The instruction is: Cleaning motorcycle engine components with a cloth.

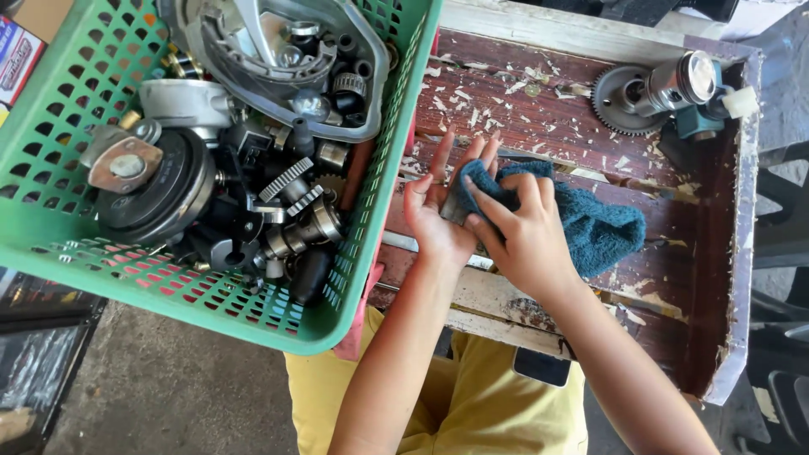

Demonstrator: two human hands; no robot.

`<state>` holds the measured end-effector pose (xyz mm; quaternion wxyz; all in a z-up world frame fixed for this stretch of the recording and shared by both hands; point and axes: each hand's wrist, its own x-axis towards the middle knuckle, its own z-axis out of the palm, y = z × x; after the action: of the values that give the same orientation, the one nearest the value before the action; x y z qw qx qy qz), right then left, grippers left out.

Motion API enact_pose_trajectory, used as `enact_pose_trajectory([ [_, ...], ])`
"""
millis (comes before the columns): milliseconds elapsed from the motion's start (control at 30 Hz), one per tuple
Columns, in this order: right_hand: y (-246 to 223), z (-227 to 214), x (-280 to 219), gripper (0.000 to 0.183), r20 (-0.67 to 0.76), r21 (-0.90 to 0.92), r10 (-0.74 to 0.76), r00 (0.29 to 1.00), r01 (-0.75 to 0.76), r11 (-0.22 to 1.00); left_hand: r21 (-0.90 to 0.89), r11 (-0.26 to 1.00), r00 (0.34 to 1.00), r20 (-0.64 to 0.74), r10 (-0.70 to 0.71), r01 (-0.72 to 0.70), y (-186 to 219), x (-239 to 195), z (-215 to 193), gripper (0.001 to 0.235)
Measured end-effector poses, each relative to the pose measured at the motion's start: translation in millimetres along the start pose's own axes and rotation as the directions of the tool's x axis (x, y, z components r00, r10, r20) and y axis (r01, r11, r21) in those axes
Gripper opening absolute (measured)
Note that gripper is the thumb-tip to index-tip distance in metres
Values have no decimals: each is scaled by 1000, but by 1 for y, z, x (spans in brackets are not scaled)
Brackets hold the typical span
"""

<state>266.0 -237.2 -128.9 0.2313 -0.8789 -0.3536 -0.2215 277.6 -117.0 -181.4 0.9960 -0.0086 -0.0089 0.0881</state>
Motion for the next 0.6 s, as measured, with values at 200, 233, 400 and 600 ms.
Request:
enact_pose_trajectory([
  [200, -7, 2, 0, 34, -15, 91, 7, 1000, -6, 996, 41, 999, 998, 59, -36, 34, 1, 2, -7, 58],
  [233, -8, 2, 0, 34, -10, 99, 13, 1000, -12, 995, 51, 998, 997, 70, -34, 31, 2, 1, -5, 59],
  [400, 0, -3, 1, 41, -7, 10, 43, 999, -43, 999, 14, 997, 997, 1, -73, 73, 0, -2, 3, 59],
  [600, -9, 0, 3, 28, 14, 98, -44, 999, 42, 994, 32, 997, 997, 35, -72, 71, 1, 1, -5, 58],
])
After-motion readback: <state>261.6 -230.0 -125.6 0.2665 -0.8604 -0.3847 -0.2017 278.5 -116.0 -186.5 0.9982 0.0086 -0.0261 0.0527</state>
